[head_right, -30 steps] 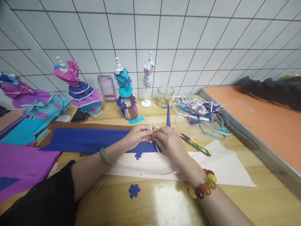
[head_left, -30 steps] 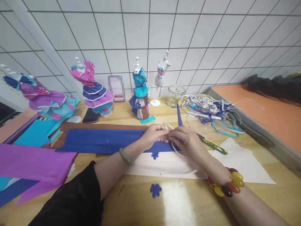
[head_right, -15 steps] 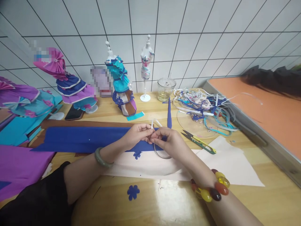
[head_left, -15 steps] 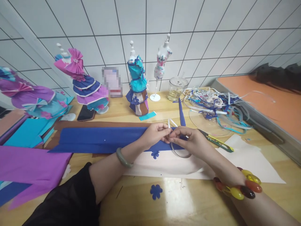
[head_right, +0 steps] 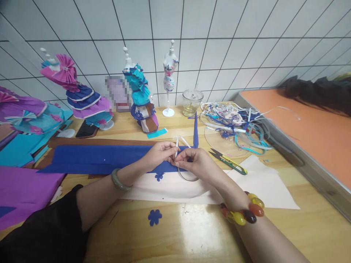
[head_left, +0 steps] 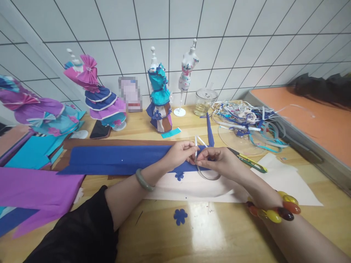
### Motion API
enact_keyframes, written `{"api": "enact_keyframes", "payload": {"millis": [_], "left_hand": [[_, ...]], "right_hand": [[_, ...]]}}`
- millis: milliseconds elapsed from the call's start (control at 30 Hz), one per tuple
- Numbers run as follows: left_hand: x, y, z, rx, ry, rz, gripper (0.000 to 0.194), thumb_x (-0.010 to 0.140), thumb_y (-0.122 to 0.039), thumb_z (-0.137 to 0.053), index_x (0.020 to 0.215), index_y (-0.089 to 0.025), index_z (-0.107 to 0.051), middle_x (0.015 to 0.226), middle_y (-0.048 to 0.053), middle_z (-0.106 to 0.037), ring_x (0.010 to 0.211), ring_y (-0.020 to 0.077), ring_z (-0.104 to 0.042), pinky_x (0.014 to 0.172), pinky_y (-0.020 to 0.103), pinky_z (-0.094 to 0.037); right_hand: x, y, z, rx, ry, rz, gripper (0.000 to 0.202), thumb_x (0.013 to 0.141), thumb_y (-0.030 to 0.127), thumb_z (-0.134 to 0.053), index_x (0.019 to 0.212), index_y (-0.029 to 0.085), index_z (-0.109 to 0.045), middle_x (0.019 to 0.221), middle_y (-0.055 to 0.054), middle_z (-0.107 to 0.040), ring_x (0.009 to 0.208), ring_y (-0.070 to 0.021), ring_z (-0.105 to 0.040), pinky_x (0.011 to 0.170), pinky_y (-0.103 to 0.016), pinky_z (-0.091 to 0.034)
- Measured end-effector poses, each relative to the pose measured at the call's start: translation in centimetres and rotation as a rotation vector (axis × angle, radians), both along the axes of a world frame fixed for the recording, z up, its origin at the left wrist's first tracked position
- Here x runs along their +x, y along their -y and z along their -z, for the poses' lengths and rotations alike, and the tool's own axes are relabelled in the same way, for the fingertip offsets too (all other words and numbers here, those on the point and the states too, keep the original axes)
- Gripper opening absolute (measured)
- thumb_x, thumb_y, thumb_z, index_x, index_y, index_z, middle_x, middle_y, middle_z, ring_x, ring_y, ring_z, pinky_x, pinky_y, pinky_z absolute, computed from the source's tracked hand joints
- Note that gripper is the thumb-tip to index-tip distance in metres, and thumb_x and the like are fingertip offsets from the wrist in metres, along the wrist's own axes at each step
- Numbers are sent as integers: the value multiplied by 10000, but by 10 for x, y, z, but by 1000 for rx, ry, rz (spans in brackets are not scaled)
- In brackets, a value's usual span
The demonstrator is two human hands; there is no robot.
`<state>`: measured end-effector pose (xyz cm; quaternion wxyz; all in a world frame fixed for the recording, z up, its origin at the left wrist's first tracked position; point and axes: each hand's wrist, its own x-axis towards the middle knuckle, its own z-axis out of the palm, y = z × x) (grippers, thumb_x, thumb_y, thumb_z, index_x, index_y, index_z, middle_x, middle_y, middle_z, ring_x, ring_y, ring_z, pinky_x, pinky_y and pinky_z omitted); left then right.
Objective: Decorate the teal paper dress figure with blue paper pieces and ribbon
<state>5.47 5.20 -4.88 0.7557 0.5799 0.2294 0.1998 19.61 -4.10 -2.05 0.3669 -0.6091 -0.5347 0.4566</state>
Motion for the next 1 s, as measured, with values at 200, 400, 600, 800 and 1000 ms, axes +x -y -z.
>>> {"api": "enact_keyframes", "payload": {"millis": [200,400,600,800,1000], "left_hand": [[1,4,-1,72,-14,-16,207,764,-312,-571,801,-130,-481,566,-10,-567,479,90,-561,500,225,-486],[2,6,3,52,40,-92,259,722,-172,-582,851,-186,-357,536,-74,-524,473,102,-570,505,248,-497],[-2,6,-1,35,86,-16,98,707,-93,-524,771,-139,-466,658,-10,-561,587,90,-589,589,247,-505],[-2,2,-1,1,51,-4,194,647,-16,-492,808,-101,-559,682,26,-605,624,96,-592,650,278,-510],[-3,-1,3,-1,30,29,98,634,-91,-593,731,-80,-605,679,49,-636,630,102,-603,681,273,-500]], "right_hand": [[1,-1,2,26,-68,-33,260,710,403,-645,753,146,-653,765,-50,-686,700,-153,-606,654,-269,-444],[3,-2,8,87,-72,7,278,720,416,-635,769,143,-653,752,-51,-678,721,-169,-606,705,-290,-448],[3,-1,8,100,-50,32,321,739,458,-600,777,142,-639,773,-50,-665,718,-167,-589,687,-276,-435],[6,0,5,56,-60,52,336,742,479,-590,770,149,-643,736,-25,-653,658,-138,-561,618,-242,-409],[8,2,5,60,-94,51,355,736,494,-588,828,158,-656,812,-43,-673,740,-162,-584,686,-263,-425]]}}
